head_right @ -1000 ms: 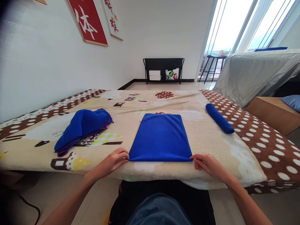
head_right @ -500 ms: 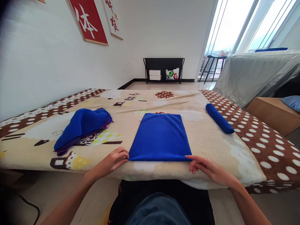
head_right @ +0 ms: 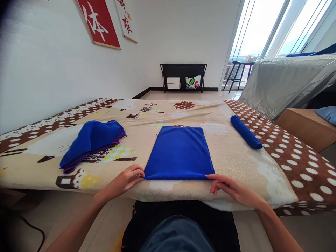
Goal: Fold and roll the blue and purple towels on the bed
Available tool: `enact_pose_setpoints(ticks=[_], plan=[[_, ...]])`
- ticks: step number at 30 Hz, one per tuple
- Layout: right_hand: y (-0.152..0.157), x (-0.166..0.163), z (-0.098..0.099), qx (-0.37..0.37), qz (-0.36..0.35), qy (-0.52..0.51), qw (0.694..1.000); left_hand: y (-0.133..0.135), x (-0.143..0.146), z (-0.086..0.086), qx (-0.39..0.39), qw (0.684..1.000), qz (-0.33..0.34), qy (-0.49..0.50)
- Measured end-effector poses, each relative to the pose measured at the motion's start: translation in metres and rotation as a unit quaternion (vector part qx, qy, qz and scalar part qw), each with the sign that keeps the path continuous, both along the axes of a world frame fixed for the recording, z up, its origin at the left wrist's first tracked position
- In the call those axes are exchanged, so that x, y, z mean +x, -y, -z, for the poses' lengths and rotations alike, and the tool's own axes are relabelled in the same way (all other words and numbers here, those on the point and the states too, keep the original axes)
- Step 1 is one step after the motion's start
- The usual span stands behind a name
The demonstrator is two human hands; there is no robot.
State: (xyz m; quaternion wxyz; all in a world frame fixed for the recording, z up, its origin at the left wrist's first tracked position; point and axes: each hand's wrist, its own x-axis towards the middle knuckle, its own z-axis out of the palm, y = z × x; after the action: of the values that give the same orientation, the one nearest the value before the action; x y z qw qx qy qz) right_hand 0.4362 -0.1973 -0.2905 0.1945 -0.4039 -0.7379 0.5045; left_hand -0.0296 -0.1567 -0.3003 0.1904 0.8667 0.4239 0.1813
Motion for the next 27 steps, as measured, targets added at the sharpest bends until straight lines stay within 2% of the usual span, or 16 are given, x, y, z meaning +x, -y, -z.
enact_pose_setpoints(ticks=[8,14,18,22,27], plan=[[0.000,0.003,0.002,-0.003,0.021,0.013,1.000,0.001,0.001,-0.001,-0.003,1.000,-0.003,0.004],[0.005,0.008,0.011,0.032,0.042,0.046,0.998,0.001,0.003,0.002,-0.021,0.989,-0.135,0.055],[0.009,0.016,0.016,0.036,0.060,0.049,0.996,0.001,0.005,0.006,-0.029,0.990,-0.131,0.037],[0.004,0.019,0.026,0.068,0.135,0.090,0.984,0.001,0.009,0.007,-0.030,0.990,-0.136,0.036],[-0.006,0.009,0.040,0.093,0.242,0.191,0.947,0.001,0.014,0.007,-0.043,0.987,-0.145,0.056]])
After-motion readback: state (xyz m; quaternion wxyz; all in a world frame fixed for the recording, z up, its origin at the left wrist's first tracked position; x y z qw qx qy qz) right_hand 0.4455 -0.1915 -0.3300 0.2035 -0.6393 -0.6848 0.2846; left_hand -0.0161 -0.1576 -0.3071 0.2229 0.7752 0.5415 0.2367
